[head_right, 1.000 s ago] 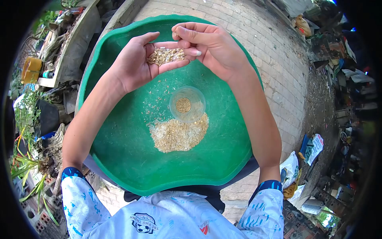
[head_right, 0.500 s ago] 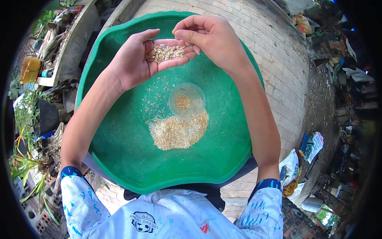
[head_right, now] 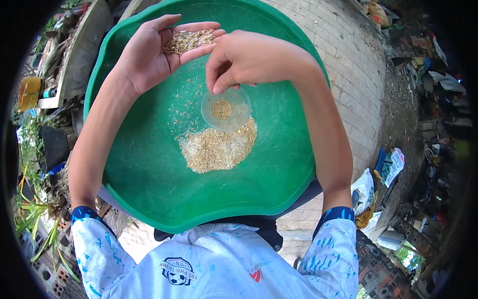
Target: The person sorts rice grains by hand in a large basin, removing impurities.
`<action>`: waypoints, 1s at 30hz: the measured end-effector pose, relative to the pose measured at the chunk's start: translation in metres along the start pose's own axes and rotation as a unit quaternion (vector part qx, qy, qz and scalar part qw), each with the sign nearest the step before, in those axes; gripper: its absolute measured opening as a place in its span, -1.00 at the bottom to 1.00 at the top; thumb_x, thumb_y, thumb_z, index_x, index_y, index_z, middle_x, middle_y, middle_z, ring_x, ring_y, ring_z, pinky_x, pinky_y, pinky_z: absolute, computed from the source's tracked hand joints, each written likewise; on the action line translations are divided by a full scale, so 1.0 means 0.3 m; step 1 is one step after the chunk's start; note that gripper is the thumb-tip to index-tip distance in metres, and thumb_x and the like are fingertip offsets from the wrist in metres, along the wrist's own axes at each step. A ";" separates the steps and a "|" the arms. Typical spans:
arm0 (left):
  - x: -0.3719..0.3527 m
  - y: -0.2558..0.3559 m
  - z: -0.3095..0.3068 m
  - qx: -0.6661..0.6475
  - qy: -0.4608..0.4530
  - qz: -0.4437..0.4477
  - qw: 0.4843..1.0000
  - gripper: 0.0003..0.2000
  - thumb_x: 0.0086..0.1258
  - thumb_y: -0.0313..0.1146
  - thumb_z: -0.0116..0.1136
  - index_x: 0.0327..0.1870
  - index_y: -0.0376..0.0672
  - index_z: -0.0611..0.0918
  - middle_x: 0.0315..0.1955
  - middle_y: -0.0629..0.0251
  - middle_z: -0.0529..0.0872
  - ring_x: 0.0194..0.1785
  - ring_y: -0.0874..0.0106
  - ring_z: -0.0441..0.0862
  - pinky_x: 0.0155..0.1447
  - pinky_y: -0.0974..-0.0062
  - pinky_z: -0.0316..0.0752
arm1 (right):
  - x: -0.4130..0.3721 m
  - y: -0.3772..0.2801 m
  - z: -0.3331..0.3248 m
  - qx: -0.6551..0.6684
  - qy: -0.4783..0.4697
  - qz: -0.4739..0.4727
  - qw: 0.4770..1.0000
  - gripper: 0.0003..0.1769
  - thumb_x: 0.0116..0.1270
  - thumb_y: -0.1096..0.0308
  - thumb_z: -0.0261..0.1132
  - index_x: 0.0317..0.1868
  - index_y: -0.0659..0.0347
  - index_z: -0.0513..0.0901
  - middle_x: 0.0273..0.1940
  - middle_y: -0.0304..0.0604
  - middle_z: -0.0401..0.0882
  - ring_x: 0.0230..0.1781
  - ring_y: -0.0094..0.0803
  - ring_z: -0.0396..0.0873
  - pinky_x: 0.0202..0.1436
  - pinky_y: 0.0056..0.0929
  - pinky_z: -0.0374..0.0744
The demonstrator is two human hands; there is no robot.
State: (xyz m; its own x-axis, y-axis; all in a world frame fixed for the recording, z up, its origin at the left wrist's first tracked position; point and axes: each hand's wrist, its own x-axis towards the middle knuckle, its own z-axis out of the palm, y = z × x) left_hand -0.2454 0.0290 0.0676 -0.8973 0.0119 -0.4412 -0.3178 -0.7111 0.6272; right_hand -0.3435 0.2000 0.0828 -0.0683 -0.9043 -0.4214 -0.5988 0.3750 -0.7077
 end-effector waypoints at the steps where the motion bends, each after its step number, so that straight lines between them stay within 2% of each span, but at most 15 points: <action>1: 0.002 0.000 -0.008 0.023 0.001 0.006 1.000 -0.44 0.69 -0.24 -0.49 0.31 -0.70 0.32 0.31 -0.29 0.46 0.34 -0.01 0.52 0.46 0.21 0.52 | -0.001 0.015 -0.002 0.007 0.044 -0.063 0.997 -0.91 0.23 0.44 0.45 -0.27 0.27 0.78 -0.40 -0.29 0.71 -0.43 -0.62 0.56 -0.42 -0.54 0.49; 2: 0.002 -0.001 -0.015 0.045 0.002 0.012 0.999 -0.44 0.69 -0.25 -0.49 0.31 -0.71 0.32 0.30 -0.30 0.46 0.34 -0.01 0.52 0.45 0.21 0.52 | -0.003 0.018 -0.002 0.008 0.043 -0.064 0.997 -0.91 0.23 0.44 0.45 -0.27 0.27 0.78 -0.40 -0.29 0.71 -0.43 -0.62 0.56 -0.42 -0.54 0.49; 4: 0.006 -0.006 -0.016 0.034 0.018 -0.001 0.999 -0.44 0.69 -0.25 -0.48 0.31 -0.71 0.32 0.29 -0.32 0.46 0.34 -0.03 0.52 0.46 0.21 0.51 | -0.007 0.016 -0.004 0.100 0.224 -0.113 0.963 -0.87 0.23 0.41 0.41 -0.26 0.28 0.78 -0.42 -0.16 0.70 -0.40 -0.48 0.65 -0.26 -0.48 0.59; 5: 0.008 -0.006 -0.012 0.022 0.033 -0.013 0.999 -0.44 0.69 -0.25 -0.47 0.31 -0.71 0.32 0.28 -0.34 0.46 0.33 -0.05 0.52 0.46 0.20 0.51 | -0.014 0.000 -0.015 0.100 0.224 -0.115 0.963 -0.87 0.23 0.41 0.41 -0.26 0.28 0.78 -0.42 -0.16 0.70 -0.40 -0.48 0.65 -0.26 -0.48 0.59; 7: -0.005 -0.007 0.003 -0.010 0.015 -0.033 0.999 -0.44 0.69 -0.25 -0.46 0.31 -0.71 0.32 0.26 -0.34 0.47 0.32 -0.07 0.53 0.47 0.19 0.50 | -0.038 -0.048 -0.047 0.062 0.307 -0.012 0.950 -0.85 0.27 0.50 0.40 -0.15 0.32 0.77 -0.24 -0.05 0.76 -0.29 -0.26 0.70 -0.20 -0.41 0.62; 8: -0.010 -0.004 0.010 -0.043 -0.004 -0.053 0.998 -0.45 0.69 -0.24 -0.45 0.31 -0.71 0.32 0.25 -0.35 0.48 0.31 -0.09 0.53 0.47 0.18 0.49 | -0.041 -0.061 -0.051 0.009 0.317 -0.016 0.948 -0.86 0.25 0.50 0.41 -0.19 0.34 0.76 -0.30 -0.07 0.74 -0.33 -0.28 0.69 -0.22 -0.41 0.61; 12: -0.008 -0.007 -0.016 -0.042 -0.039 -0.052 0.997 -0.45 0.69 -0.25 -0.46 0.32 -0.71 0.28 0.23 -0.36 0.48 0.31 -0.13 0.53 0.47 0.14 0.48 | -0.033 -0.031 -0.045 -0.036 0.300 -0.073 0.951 -0.84 0.22 0.50 0.41 -0.18 0.36 0.75 -0.31 -0.03 0.71 -0.33 -0.24 0.69 -0.23 -0.37 0.60; 14: -0.003 -0.009 -0.021 -0.046 -0.038 -0.046 0.997 -0.45 0.69 -0.25 -0.46 0.32 -0.71 0.29 0.23 -0.36 0.49 0.30 -0.13 0.53 0.47 0.14 0.50 | -0.014 0.009 -0.019 -0.105 0.342 -0.172 0.918 -0.88 0.24 0.42 0.41 -0.26 0.27 0.78 -0.36 -0.20 0.70 -0.35 -0.51 0.65 -0.20 -0.50 0.59; 18: 0.014 -0.012 -0.046 -0.054 -0.014 -0.048 0.997 -0.45 0.69 -0.25 -0.46 0.29 -0.71 0.33 0.19 -0.35 0.52 0.26 -0.13 0.57 0.42 0.17 0.55 | 0.003 0.021 -0.016 -0.112 0.312 -0.165 0.929 -0.86 0.33 0.42 0.36 -0.19 0.31 0.75 -0.34 -0.22 0.68 -0.35 -0.55 0.61 -0.25 -0.55 0.57; 20: 0.007 -0.015 -0.045 -0.035 -0.002 -0.048 0.998 -0.46 0.69 -0.25 -0.46 0.28 -0.71 0.34 0.18 -0.34 0.53 0.25 -0.12 0.58 0.41 0.18 0.56 | 0.028 0.008 -0.029 -0.096 0.343 -0.400 0.845 -0.83 0.22 0.48 0.39 -0.19 0.35 0.73 -0.29 0.02 0.69 -0.30 -0.16 0.68 -0.21 -0.32 0.61; 21: 0.007 -0.013 -0.042 -0.011 0.005 -0.042 0.999 -0.46 0.69 -0.25 -0.46 0.26 -0.71 0.35 0.17 -0.34 0.54 0.23 -0.12 0.60 0.40 0.18 0.57 | 0.022 -0.008 -0.024 -0.095 0.343 -0.399 0.845 -0.83 0.22 0.48 0.39 -0.19 0.35 0.73 -0.29 0.02 0.69 -0.30 -0.16 0.68 -0.21 -0.32 0.61; 22: 0.009 -0.018 -0.041 -0.018 0.010 -0.039 0.999 -0.46 0.69 -0.25 -0.45 0.25 -0.70 0.37 0.14 -0.32 0.56 0.22 -0.11 0.61 0.38 0.19 0.59 | 0.006 -0.032 -0.014 -0.102 0.326 -0.253 0.905 -0.84 0.23 0.47 0.37 -0.19 0.35 0.71 -0.28 0.04 0.68 -0.28 -0.11 0.67 -0.20 -0.28 0.60; 23: 0.009 -0.020 -0.039 -0.017 0.009 -0.039 0.999 -0.46 0.69 -0.25 -0.45 0.25 -0.70 0.37 0.14 -0.32 0.56 0.22 -0.11 0.61 0.38 0.19 0.59 | -0.005 -0.047 -0.008 -0.107 0.300 -0.101 0.943 -0.85 0.25 0.47 0.35 -0.20 0.36 0.69 -0.28 0.06 0.67 -0.26 -0.05 0.66 -0.19 -0.24 0.59; 26: 0.012 -0.022 -0.035 -0.003 0.020 -0.050 0.999 -0.47 0.68 -0.25 -0.43 0.24 -0.70 0.37 0.13 -0.30 0.57 0.23 -0.11 0.60 0.39 0.17 0.58 | -0.003 -0.046 0.001 -0.155 0.280 -0.101 0.942 -0.87 0.28 0.47 0.31 -0.20 0.36 0.64 -0.27 0.08 0.65 -0.26 0.01 0.64 -0.18 -0.20 0.57; 30: 0.024 -0.041 -0.031 -0.016 0.018 -0.030 0.999 -0.48 0.68 -0.25 -0.41 0.26 -0.69 0.34 0.15 -0.29 0.56 0.27 -0.08 0.57 0.43 0.16 0.55 | 0.010 -0.031 0.007 -0.156 0.290 -0.090 0.940 -0.88 0.29 0.49 0.29 -0.18 0.36 0.61 -0.25 0.08 0.65 -0.29 0.00 0.63 -0.19 -0.22 0.56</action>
State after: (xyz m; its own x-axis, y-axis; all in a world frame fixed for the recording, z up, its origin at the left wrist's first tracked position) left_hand -0.2450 0.0313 0.0507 -0.8652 0.0294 -0.5006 -0.3597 -0.7319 0.5787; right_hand -0.3364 0.1942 0.0870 -0.3134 -0.9403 0.1327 -0.8406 0.2097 -0.4995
